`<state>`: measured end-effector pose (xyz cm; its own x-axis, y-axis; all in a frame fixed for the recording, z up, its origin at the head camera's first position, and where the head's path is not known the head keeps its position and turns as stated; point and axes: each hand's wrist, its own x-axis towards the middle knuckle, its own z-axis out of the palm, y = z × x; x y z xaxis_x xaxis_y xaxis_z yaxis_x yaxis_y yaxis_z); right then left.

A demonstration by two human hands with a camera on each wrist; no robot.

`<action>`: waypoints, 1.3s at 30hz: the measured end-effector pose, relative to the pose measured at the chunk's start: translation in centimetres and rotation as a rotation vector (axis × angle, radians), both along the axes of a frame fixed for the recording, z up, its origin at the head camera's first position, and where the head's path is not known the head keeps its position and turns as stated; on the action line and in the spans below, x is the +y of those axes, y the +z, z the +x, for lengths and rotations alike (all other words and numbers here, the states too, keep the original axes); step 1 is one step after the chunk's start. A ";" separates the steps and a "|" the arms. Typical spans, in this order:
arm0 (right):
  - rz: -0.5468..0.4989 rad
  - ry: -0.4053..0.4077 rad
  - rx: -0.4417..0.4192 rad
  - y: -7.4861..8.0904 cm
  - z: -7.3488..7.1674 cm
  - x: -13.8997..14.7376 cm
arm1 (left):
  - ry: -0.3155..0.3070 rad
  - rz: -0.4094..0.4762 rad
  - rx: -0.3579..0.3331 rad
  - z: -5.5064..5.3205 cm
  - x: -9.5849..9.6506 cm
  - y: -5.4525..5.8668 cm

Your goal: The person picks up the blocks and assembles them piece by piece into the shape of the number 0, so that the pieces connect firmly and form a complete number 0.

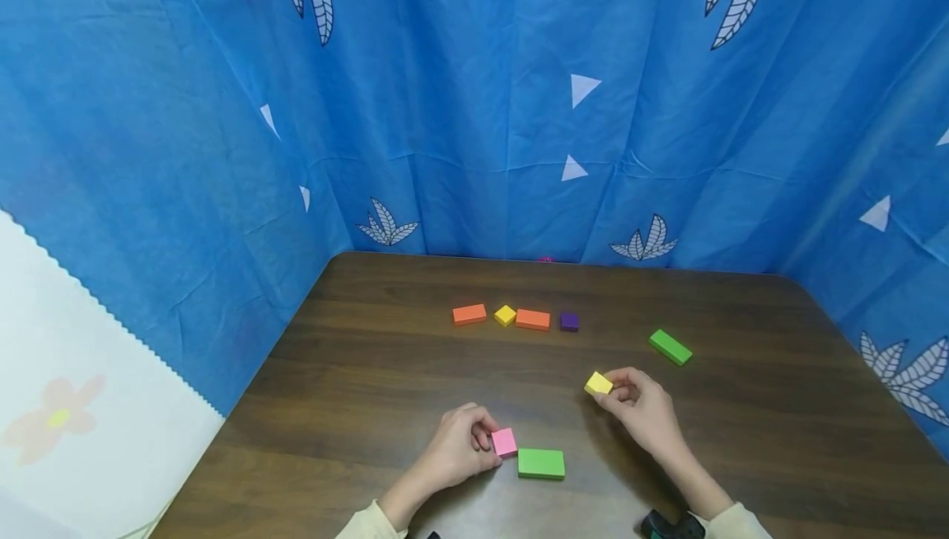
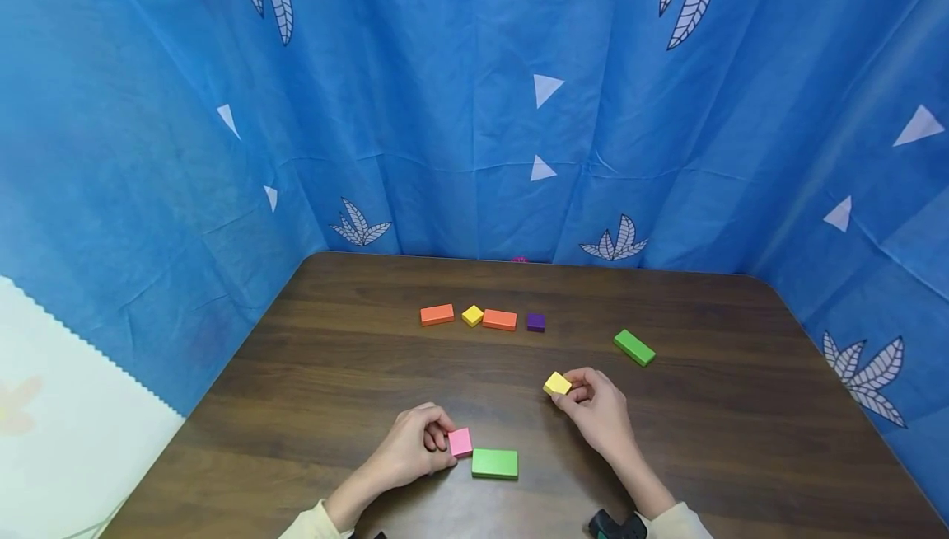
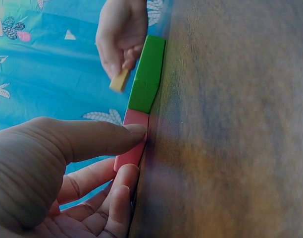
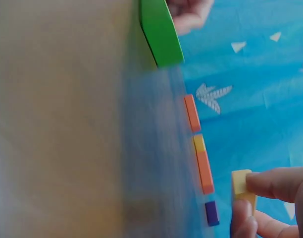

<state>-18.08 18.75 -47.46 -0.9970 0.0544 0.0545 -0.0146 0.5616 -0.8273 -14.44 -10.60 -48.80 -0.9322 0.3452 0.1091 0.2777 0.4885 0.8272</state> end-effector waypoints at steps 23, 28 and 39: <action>0.044 0.215 -0.014 -0.5 5.4 -1.9 | -0.013 0.035 0.021 -0.1 0.1 0.3; 0.040 0.259 0.010 -0.6 5.6 -2.0 | -0.010 0.029 0.020 -0.2 0.1 0.4; 0.055 0.266 -0.007 -0.6 5.6 -2.2 | -0.010 0.028 0.017 -0.1 0.0 0.5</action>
